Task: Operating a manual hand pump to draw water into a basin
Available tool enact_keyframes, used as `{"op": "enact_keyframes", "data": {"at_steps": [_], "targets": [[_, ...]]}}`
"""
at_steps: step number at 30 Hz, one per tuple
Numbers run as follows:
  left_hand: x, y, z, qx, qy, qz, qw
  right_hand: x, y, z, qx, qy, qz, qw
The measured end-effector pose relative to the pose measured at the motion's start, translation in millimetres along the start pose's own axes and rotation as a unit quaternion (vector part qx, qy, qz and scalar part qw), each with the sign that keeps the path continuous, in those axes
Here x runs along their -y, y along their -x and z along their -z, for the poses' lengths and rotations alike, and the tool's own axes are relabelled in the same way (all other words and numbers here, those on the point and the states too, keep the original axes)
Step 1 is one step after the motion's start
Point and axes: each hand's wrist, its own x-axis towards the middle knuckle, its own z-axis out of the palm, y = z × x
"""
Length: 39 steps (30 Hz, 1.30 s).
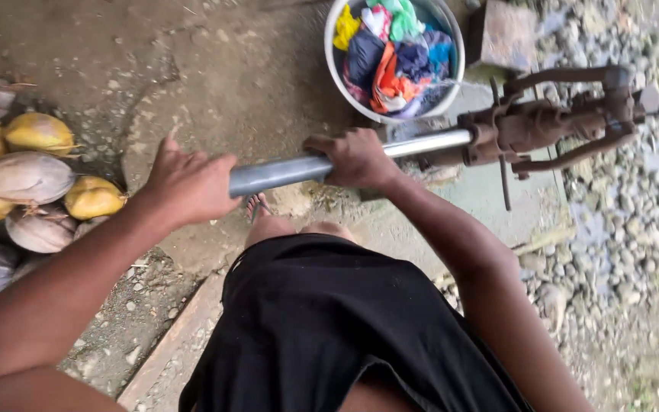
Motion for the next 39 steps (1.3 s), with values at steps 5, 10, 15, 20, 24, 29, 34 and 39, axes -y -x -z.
{"op": "enact_keyframes", "data": {"at_steps": [5, 10, 15, 20, 24, 29, 34, 39], "targets": [[-1.4, 0.0, -2.5, 0.002, 0.029, -0.015, 0.999, 1.7, -1.1, -12.8, -0.075, 0.011, 0.021, 0.997], [20.6, -38.6, -22.5, -0.018, -0.006, -0.03, 0.999, -6.1, -25.6, -33.0, -0.059, 0.011, 0.011, 0.998], [39.3, -96.6, -88.5, 0.009, 0.079, -0.03, 0.996, -13.9, -55.7, -103.5, -0.052, 0.02, 0.015, 0.998], [38.8, -166.7, -163.4, 0.067, 0.108, -0.035, 0.991, -26.0, -74.5, -173.5, -0.063, 0.059, -0.013, 0.996], [20.2, -190.4, -166.1, 0.095, 0.181, -0.027, 0.979, -37.1, -87.3, -220.7, 0.014, 0.08, -0.05, 0.995], [19.9, -195.9, -171.5, 0.116, 0.169, -0.011, 0.979, -38.3, -87.6, -223.5, 0.091, 0.071, -0.066, 0.991], [21.6, -164.6, -162.6, 0.142, 0.165, -0.009, 0.976, -30.5, -73.5, -201.5, 0.07, 0.069, -0.04, 0.994], [31.5, -101.0, -124.8, 0.129, 0.144, -0.02, 0.981, -11.5, -50.1, -132.2, 0.046, 0.005, -0.002, 0.999]]}}
